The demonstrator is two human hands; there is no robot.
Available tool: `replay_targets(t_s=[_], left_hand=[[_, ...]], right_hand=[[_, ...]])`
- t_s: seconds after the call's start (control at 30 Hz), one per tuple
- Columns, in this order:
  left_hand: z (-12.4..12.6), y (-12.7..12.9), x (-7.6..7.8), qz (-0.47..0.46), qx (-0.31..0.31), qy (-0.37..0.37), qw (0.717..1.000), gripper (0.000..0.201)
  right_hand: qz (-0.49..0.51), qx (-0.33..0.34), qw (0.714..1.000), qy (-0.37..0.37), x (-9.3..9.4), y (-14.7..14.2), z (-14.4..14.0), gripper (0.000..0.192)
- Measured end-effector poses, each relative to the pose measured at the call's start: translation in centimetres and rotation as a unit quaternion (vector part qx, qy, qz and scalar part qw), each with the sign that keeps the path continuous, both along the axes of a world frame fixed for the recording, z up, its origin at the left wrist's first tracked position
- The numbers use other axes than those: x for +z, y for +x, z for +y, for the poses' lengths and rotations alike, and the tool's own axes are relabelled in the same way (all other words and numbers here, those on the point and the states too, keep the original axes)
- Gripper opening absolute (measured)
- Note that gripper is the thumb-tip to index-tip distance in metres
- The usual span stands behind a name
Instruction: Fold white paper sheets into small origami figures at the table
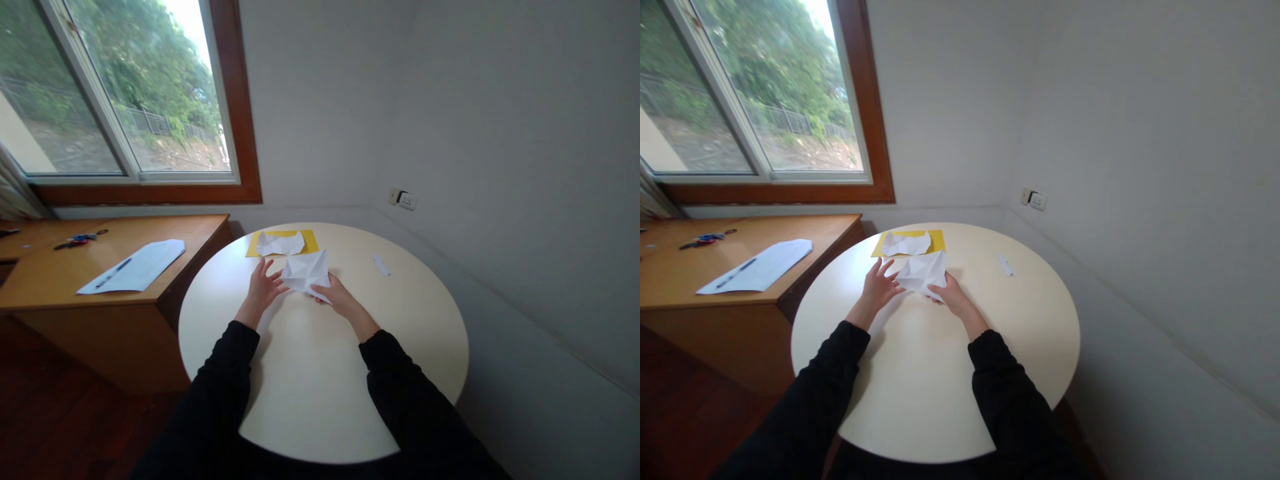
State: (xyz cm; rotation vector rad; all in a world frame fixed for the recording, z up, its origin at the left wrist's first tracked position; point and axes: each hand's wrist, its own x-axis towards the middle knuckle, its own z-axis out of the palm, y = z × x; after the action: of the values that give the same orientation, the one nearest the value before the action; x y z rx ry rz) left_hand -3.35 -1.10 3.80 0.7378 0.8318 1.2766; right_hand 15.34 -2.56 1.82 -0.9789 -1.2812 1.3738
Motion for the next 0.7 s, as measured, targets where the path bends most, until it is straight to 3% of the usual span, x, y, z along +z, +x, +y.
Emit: replay_targets(t_s=[0.1, 0.27, 0.37, 0.57, 0.7], left_hand=[[0.6, -0.9, -0.8, 0.073, -0.006, -0.012, 0.997, 0.067], [1.0, -1.1, -1.8, 0.172, -0.002, 0.078, 0.982, 0.071], [1.2, -1.1, -2.0, 0.216, 0.050, 0.110, 0.969, 0.067], [1.3, -1.2, -2.1, 0.293, 0.127, 0.132, 0.938, 0.054], [1.4, -1.2, -2.1, 0.296, 0.154, 0.143, 0.932, 0.052]], right_hand=[[-0.037, 0.066, 0.997, -0.007, 0.7, 0.6, -0.6, 0.038], [-0.063, 0.090, 0.994, 0.008, 0.9, 1.0, -0.7, 0.045], [-0.050, 0.052, 0.997, 0.029, 0.5, 1.1, -0.2, 0.048], [-0.036, -0.093, 0.995, 0.018, -0.6, 1.6, 1.3, 0.061], [-0.037, -0.122, 0.990, 0.062, -1.0, 1.8, 1.7, 0.051]])
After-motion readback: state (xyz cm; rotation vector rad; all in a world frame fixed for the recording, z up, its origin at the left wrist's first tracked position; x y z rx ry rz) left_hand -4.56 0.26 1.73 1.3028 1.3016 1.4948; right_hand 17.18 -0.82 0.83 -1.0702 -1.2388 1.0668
